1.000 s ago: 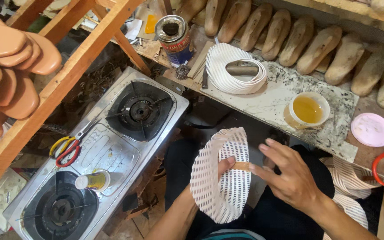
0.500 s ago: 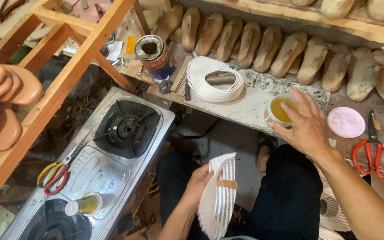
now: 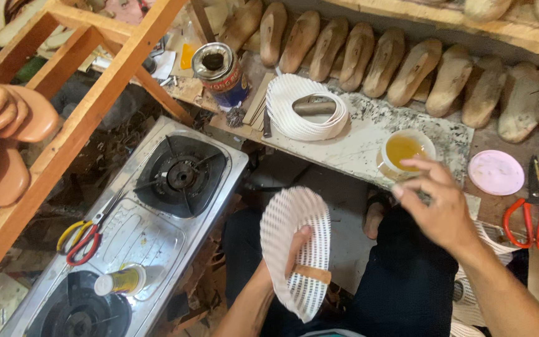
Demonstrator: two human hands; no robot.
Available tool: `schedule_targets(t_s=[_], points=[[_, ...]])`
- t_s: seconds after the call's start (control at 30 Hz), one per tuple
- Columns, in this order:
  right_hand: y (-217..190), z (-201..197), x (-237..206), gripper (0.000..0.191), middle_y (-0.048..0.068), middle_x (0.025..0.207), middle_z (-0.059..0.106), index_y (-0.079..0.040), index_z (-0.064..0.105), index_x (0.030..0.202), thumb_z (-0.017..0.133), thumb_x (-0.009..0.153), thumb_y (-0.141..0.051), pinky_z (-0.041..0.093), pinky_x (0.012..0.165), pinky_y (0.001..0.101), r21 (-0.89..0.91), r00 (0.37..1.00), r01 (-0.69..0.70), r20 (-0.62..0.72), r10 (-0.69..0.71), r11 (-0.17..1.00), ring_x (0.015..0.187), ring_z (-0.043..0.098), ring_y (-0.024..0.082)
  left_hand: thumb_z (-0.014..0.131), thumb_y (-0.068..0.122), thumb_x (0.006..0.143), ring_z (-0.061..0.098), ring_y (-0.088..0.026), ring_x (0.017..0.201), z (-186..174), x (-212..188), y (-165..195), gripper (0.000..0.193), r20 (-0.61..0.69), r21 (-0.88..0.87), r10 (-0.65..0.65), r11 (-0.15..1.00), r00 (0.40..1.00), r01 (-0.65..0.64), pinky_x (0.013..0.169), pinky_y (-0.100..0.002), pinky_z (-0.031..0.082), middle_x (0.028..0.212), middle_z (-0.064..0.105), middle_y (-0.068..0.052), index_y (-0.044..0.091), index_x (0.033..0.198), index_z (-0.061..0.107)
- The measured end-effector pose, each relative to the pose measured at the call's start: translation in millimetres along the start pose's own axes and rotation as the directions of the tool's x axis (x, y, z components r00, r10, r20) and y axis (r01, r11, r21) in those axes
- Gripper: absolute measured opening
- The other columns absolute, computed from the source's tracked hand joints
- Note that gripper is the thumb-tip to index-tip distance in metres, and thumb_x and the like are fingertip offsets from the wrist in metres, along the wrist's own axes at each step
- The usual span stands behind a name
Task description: The person holds a white perforated plastic mesh shoe upper and repeatedly flexes and bends it over a small wooden block to soften and shape it. They occasionally dip a hand into a cup of yellow liquid on the bench and continue working the mesh, then set it on the workbench.
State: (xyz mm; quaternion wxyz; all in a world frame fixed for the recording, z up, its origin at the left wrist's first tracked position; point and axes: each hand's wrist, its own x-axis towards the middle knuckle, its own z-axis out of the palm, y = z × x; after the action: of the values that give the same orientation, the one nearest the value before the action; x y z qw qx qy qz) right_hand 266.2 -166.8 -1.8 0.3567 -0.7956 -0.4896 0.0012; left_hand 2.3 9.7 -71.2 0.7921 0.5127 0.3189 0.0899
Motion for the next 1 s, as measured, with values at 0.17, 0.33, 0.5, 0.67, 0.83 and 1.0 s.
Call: schedule_targets(t_s=[0.17, 0.33, 0.5, 0.67, 0.83, 1.0], points=[[-63.7, 21.0, -40.7, 0.037, 0.013, 0.151, 0.052, -0.009, 0.074, 0.112, 0.079, 0.077, -0.019, 0.043, 0.111, 0.0414, 0.246, 0.991, 0.033, 0.119, -0.064, 0.969, 0.132, 0.055, 0.029, 0.063, 0.015, 0.095, 0.068, -0.012, 0.072, 18.2, -10.2, 25.6, 0.028, 0.004, -0.166, 0.007, 0.986, 1.000, -0.006, 0.062, -0.025, 0.058, 0.090, 0.071, -0.005, -0.001, 0.118, 0.065], [-88.2, 41.8, -59.0, 0.052, 0.021, 0.155, 0.037, -0.013, 0.068, 0.126, 0.077, 0.074, -0.012, 0.036, 0.115, 0.0519, 0.115, 0.920, 0.381, 0.048, -0.388, 0.918, 0.146, 0.036, 0.043, 0.063, 0.014, 0.097, 0.068, -0.012, 0.076, 27.7, -20.1, 35.5, 0.028, 0.062, -0.330, 0.027, 0.944, 0.998, -0.005, 0.064, -0.025, 0.057, 0.093, 0.071, -0.007, -0.002, 0.120, 0.064], [-80.2, 48.1, -59.0, 0.059, 0.023, 0.157, 0.032, -0.016, 0.067, 0.130, 0.075, 0.073, -0.005, 0.038, 0.114, 0.0536, 0.024, 0.932, 0.356, 0.061, -0.357, 0.934, 0.147, 0.033, 0.046, 0.063, 0.017, 0.099, 0.068, -0.011, 0.080, 28.3, -26.7, 35.1, 0.032, 0.123, -0.247, 0.081, 0.968, 0.989, -0.049, 0.068, -0.024, 0.057, 0.096, 0.071, -0.007, -0.003, 0.123, 0.064], [-76.0, 46.3, -65.5, 0.062, 0.016, 0.159, 0.033, -0.018, 0.067, 0.129, 0.076, 0.071, 0.001, 0.040, 0.115, 0.0535, 0.065, 0.927, 0.359, 0.089, -0.363, 0.931, 0.150, 0.033, 0.044, 0.069, 0.023, 0.096, 0.066, -0.009, 0.085, 28.0, -31.1, 36.6, 0.037, 0.043, -0.181, 0.068, 0.982, 0.997, -0.059, 0.072, -0.025, 0.057, 0.100, 0.071, -0.004, 0.000, 0.124, 0.064], [-73.8, 42.6, -67.3, 0.058, 0.010, 0.156, 0.036, -0.028, 0.071, 0.125, 0.078, 0.074, -0.003, 0.045, 0.112, 0.0487, 0.038, 0.896, 0.438, 0.059, -0.440, 0.898, 0.150, 0.033, 0.041, 0.069, 0.027, 0.096, 0.067, -0.012, 0.080, 27.9, -32.5, 40.2, 0.038, 0.042, -0.249, 0.057, 0.968, 0.998, -0.045, 0.069, -0.028, 0.056, 0.096, 0.071, -0.006, -0.001, 0.121, 0.065], [-74.3, 39.9, -64.9, 0.051, 0.011, 0.155, 0.036, -0.024, 0.074, 0.122, 0.077, 0.077, 0.000, 0.044, 0.111, 0.0554, -0.076, 0.853, 0.523, 0.052, -0.520, 0.849, 0.145, 0.035, 0.040, 0.067, 0.031, 0.098, 0.068, -0.010, 0.082, 25.2, -29.4, 33.1, 0.039, 0.067, -0.200, 0.112, 0.975, 0.991, -0.097, 0.070, -0.025, 0.057, 0.096, 0.071, -0.005, 0.000, 0.121, 0.066]])
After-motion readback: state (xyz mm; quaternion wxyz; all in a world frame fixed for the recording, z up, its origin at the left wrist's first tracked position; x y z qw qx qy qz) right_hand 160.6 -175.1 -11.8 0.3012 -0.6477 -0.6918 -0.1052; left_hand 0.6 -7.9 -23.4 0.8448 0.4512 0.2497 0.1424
